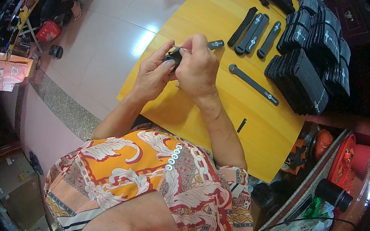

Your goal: Assembling hardware components into black synthetic straps at a workshop table.

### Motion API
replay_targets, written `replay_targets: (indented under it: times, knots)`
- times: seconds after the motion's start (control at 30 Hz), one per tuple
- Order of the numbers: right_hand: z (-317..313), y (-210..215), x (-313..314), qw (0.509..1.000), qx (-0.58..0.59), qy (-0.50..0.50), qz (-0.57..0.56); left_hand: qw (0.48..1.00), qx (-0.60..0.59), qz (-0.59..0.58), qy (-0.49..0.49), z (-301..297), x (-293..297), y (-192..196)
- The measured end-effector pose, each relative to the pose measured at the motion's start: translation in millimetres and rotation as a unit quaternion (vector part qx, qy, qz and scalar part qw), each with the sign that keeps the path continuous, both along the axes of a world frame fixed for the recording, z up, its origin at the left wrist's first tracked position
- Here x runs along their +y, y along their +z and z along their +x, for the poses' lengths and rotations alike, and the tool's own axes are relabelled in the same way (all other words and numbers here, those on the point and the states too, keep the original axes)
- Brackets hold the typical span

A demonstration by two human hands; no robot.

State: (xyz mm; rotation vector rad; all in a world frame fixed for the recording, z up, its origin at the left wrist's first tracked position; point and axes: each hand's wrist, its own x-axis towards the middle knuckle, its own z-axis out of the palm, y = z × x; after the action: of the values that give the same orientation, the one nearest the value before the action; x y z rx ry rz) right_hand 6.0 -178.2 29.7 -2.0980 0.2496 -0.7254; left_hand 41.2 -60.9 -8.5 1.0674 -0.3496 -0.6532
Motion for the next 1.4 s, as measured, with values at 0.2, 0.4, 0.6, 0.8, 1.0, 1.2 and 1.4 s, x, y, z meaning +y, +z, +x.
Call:
replay_targets:
  times: [0.2, 0.4, 0.6, 0.8, 1.0, 1.2, 1.4]
  knots:
    - [25, 2, -69, 0.988, -0.022, -0.155, 0.019, 0.995, 0.076, -0.056, -0.023, -26, 11, 3]
    - [8, 17, -45, 0.954, -0.02, 0.115, 0.277, 0.987, 0.127, -0.098, -0.032, -12, 15, 5]
    - [-24, 24, -35, 0.982, 0.084, 0.128, 0.114, 0.985, 0.116, -0.124, -0.011, -7, 14, 19]
    - [-29, 21, -26, 0.979, -0.035, 0.155, -0.126, 0.996, 0.029, -0.08, -0.012, -20, 14, 21]
    - [-40, 16, -27, 0.984, -0.073, 0.12, -0.107, 0.973, -0.221, 0.065, -0.031, -34, 17, 24]
    - [-89, 48, -99, 0.89, -0.2, -0.345, 0.22, 0.95, 0.078, -0.076, -0.291, -33, 42, 33]
    - [-238, 51, -228, 0.75, -0.294, -0.592, 0.013, 0.917, 0.142, -0.119, -0.354, 2, 73, 7]
